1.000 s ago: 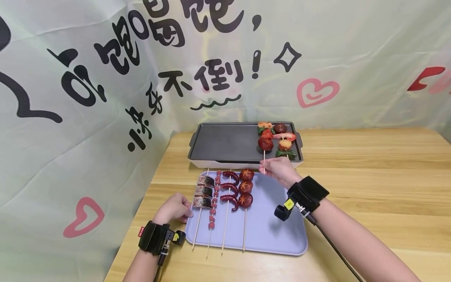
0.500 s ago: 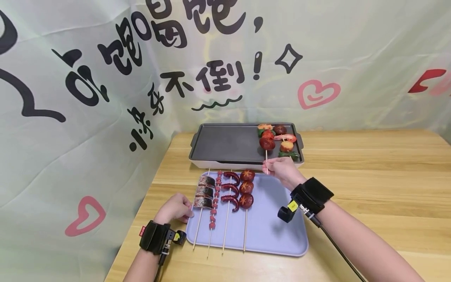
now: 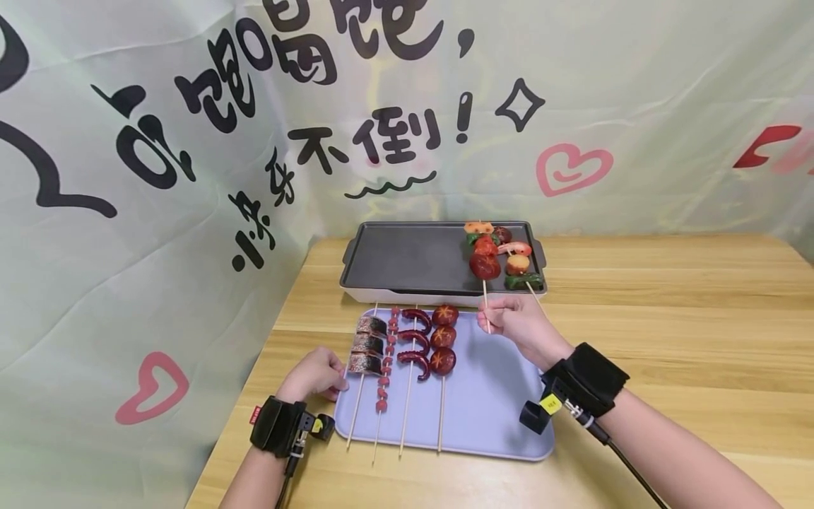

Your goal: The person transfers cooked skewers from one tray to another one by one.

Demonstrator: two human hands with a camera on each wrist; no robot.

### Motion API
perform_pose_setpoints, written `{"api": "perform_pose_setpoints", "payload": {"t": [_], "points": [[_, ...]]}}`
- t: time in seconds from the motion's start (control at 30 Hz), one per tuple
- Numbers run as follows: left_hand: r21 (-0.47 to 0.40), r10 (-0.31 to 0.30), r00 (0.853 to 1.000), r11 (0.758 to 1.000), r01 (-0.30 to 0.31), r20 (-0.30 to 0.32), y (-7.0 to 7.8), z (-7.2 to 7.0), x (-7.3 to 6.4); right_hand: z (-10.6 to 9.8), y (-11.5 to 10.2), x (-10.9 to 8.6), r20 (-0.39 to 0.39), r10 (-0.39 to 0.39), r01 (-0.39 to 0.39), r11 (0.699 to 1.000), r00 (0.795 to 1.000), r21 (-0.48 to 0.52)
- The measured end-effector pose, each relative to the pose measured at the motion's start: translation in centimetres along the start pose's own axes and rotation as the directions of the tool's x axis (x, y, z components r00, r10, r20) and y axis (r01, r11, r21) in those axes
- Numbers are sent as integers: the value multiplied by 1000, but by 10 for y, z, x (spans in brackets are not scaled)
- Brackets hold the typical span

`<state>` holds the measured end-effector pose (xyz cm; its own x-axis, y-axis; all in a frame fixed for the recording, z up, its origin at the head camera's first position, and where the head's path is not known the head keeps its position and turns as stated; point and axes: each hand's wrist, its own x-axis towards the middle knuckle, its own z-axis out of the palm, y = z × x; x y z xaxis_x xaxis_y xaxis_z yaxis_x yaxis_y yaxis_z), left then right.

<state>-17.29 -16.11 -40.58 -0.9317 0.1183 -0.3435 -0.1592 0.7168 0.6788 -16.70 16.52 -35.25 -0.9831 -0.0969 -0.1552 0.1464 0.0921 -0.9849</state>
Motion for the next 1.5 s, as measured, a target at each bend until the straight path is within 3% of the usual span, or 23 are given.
{"api": "perform_pose_setpoints", "payload": {"t": [0.4, 0.63, 0.77, 1.2, 1.5], "points": [[15, 3, 1000, 1000, -3, -3, -1, 0, -1, 5, 14, -33, 82, -10, 11, 1000, 997, -4], [-2, 2, 1000, 1000, -2, 4, -2, 0, 0, 15, 25, -58, 93, 76, -76, 997, 993, 2], [-5, 0, 1000, 1000, 0, 3, -3, 0, -1, 19, 34, -69, 118, 76, -78, 997, 990, 19], [3, -6, 1000, 1000, 6, 7, -1, -1, 1, 27, 69, -97, 186, 79, -89, 995, 979, 46], [12, 6, 1000, 1000, -6, 3, -1, -1, 0, 32, 82, -103, 222, 45, -66, 994, 974, 89]]}}
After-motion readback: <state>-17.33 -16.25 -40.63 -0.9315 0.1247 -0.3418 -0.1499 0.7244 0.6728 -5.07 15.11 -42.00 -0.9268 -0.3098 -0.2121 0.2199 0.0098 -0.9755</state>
